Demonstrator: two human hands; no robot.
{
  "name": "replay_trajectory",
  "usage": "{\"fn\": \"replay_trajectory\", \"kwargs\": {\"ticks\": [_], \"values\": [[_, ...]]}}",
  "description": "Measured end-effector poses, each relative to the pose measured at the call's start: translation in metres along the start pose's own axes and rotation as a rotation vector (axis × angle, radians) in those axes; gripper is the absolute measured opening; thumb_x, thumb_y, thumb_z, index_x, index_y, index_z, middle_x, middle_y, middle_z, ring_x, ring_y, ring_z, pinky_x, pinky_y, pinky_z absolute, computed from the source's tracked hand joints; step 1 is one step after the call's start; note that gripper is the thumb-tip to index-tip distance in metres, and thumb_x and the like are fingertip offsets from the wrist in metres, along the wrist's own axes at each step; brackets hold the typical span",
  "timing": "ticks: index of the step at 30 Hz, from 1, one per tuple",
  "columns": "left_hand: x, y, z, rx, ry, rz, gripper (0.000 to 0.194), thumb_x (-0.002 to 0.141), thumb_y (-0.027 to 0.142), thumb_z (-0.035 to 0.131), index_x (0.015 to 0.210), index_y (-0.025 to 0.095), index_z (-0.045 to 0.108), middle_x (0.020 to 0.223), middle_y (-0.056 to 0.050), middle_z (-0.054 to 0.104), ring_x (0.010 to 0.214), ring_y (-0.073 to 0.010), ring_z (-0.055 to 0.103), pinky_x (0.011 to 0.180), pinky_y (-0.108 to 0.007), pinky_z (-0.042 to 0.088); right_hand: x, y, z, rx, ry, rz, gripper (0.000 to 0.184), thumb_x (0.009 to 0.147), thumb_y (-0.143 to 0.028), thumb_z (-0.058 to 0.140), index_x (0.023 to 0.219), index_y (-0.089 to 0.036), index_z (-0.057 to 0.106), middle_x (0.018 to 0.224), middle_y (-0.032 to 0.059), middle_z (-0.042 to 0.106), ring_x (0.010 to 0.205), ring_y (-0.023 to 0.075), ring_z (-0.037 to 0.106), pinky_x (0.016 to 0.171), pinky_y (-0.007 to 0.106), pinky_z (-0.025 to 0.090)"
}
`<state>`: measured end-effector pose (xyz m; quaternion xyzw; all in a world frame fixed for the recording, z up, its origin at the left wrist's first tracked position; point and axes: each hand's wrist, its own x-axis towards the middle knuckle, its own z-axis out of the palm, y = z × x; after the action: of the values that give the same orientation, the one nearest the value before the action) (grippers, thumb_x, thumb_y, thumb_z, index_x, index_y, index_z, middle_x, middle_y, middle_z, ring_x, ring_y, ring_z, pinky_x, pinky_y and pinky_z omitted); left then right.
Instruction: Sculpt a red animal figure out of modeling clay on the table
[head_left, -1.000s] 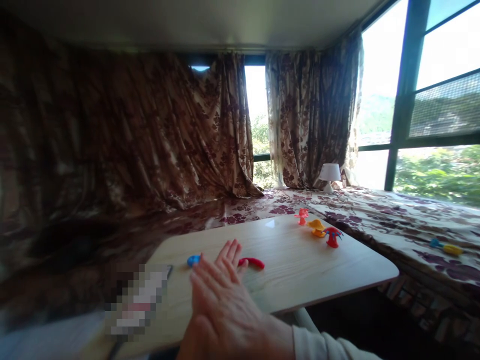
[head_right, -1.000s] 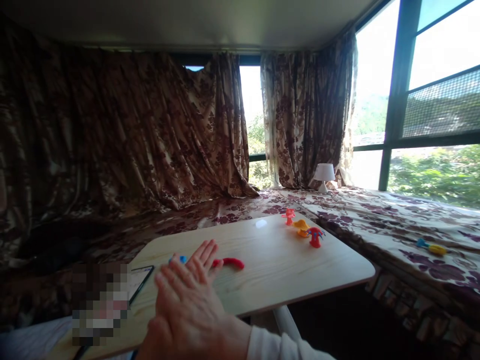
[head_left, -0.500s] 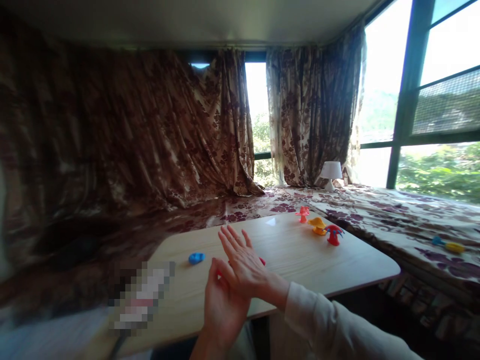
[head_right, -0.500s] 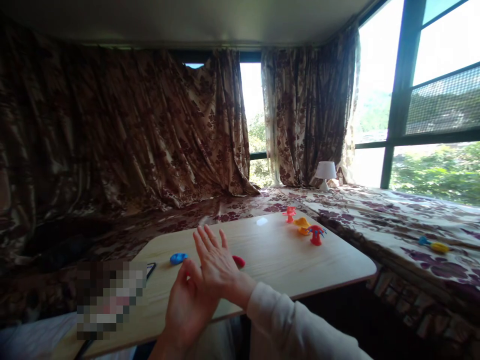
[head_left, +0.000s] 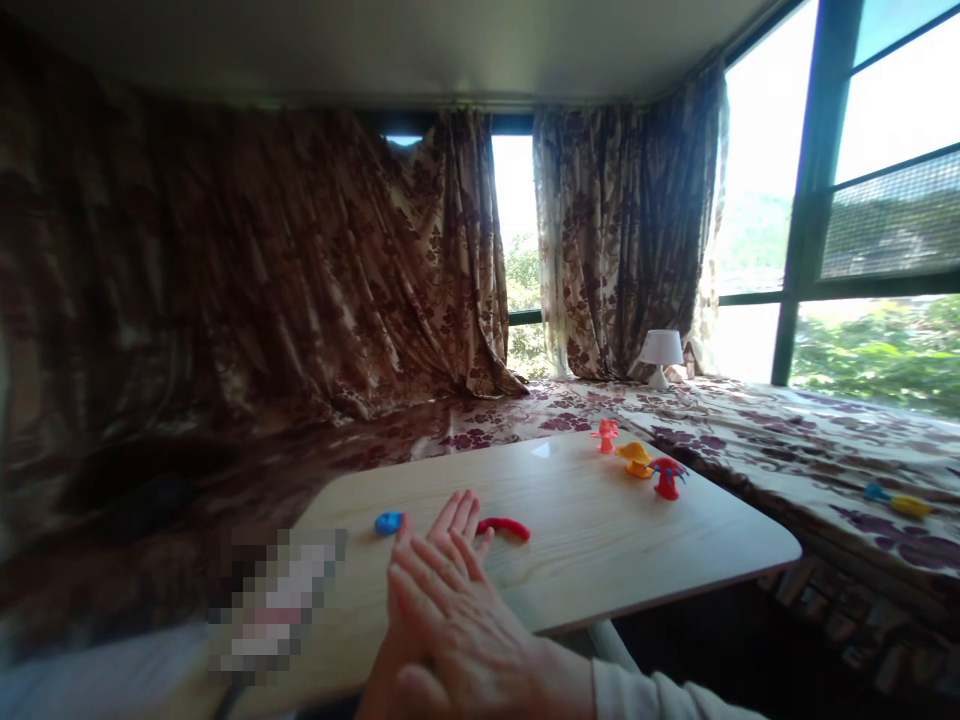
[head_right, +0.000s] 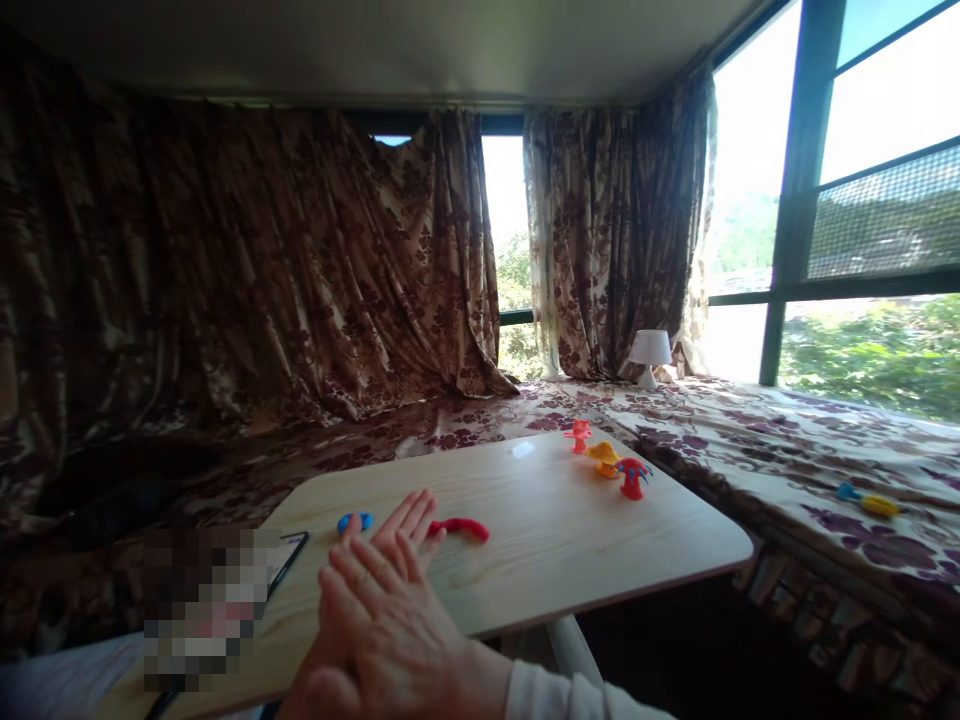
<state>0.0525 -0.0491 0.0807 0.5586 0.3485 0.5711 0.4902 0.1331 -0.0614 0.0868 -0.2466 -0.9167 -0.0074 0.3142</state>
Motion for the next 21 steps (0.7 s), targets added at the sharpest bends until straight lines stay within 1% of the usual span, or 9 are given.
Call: {"fn": "replay_trajectory", "kwargs": {"ticks": [2,4,6,8,11,14,16,18,21], "values": [[-0.005,-0.003,0.003,-0.157,-0.029,-0.016,0.054,0.086,0.038,0.022,0.067,0.020,0.069,0.084,-0.008,0.072,0.095,-0.0174,0.061,0.076,-0.028,0.048,0.004,0.011,-0.001,-0.054,0.087,0.198,0.053,0.091,-0.037,0.036,0.138,-0.012,0.028,0.146,0.0095,0.026,0.135,0.0223,0.013,0.110,0.047,0.005],[-0.011,-0.006,0.006,-0.488,-0.066,-0.137,0.051,0.085,0.041,0.028,0.074,0.017,0.071,0.088,-0.009,0.071,0.092,-0.0182,0.063,0.080,-0.030,0.047,0.012,0.030,-0.005,-0.115,0.164,0.390,0.050,0.090,-0.033,0.038,0.136,-0.012,0.032,0.145,0.0123,0.027,0.135,0.0254,0.012,0.108,0.051,0.005],[-0.015,-0.007,0.008,-0.839,-0.067,-0.319,0.040,0.085,0.041,0.036,0.080,0.019,0.069,0.090,-0.008,0.071,0.089,-0.0192,0.064,0.085,-0.036,0.045,0.016,0.048,-0.008,-0.109,0.192,0.473,0.049,0.090,-0.029,0.039,0.135,-0.013,0.034,0.143,0.0125,0.031,0.135,0.0264,0.014,0.107,0.053,0.007],[-0.017,-0.008,0.009,-1.010,-0.022,-0.442,0.031,0.087,0.033,0.039,0.083,0.020,0.067,0.084,-0.006,0.071,0.081,-0.0175,0.065,0.083,-0.038,0.045,0.014,0.058,-0.010,-0.003,0.173,0.514,0.048,0.090,-0.028,0.038,0.135,-0.014,0.034,0.141,0.0118,0.035,0.134,0.0261,0.018,0.107,0.052,0.013],[-0.016,-0.009,0.006,-0.959,0.070,-0.537,0.026,0.088,0.016,0.038,0.087,0.018,0.064,0.072,-0.003,0.070,0.068,-0.0138,0.065,0.073,-0.033,0.049,0.002,0.063,-0.013,0.302,0.113,0.567,0.046,0.092,-0.032,0.033,0.133,-0.014,0.038,0.135,0.0122,0.044,0.127,0.0238,0.035,0.104,0.044,0.028],[-0.017,-0.013,-0.001,-0.756,0.075,-0.617,0.020,0.086,0.015,0.042,0.090,0.013,0.062,0.062,-0.002,0.065,0.050,-0.0103,0.059,0.053,-0.024,0.046,-0.010,0.065,-0.019,0.524,0.131,0.527,0.040,0.089,-0.033,0.040,0.124,-0.017,0.051,0.125,0.0106,0.055,0.111,0.0217,0.053,0.094,0.038,0.042],[-0.019,-0.016,-0.007,-0.598,0.022,-0.618,0.017,0.083,0.019,0.048,0.090,0.012,0.061,0.055,0.000,0.059,0.040,-0.0072,0.049,0.042,-0.020,0.039,-0.016,0.067,-0.024,0.557,0.155,0.423,0.036,0.083,-0.026,0.050,0.118,-0.019,0.057,0.123,0.0096,0.055,0.101,0.0203,0.059,0.086,0.034,0.047],[-0.021,-0.017,-0.011,-0.464,-0.042,-0.580,0.015,0.079,0.022,0.054,0.086,0.012,0.062,0.052,0.002,0.055,0.037,-0.0057,0.042,0.037,-0.018,0.033,-0.020,0.067,-0.029,0.567,0.106,0.322,0.036,0.079,-0.018,0.054,0.115,-0.019,0.059,0.118,0.0093,0.057,0.087,0.0167,0.063,0.076,0.029,0.051],[-0.022,-0.016,-0.016,-0.304,-0.065,-0.517,0.020,0.072,0.031,0.062,0.080,0.013,0.062,0.056,0.001,0.057,0.040,-0.0060,0.042,0.037,-0.018,0.032,-0.023,0.066,-0.030,0.531,0.000,0.259,0.029,0.079,-0.012,0.052,0.105,-0.018,0.065,0.094,0.0061,0.065,0.070,0.0126,0.063,0.065,0.023,0.049]]}}
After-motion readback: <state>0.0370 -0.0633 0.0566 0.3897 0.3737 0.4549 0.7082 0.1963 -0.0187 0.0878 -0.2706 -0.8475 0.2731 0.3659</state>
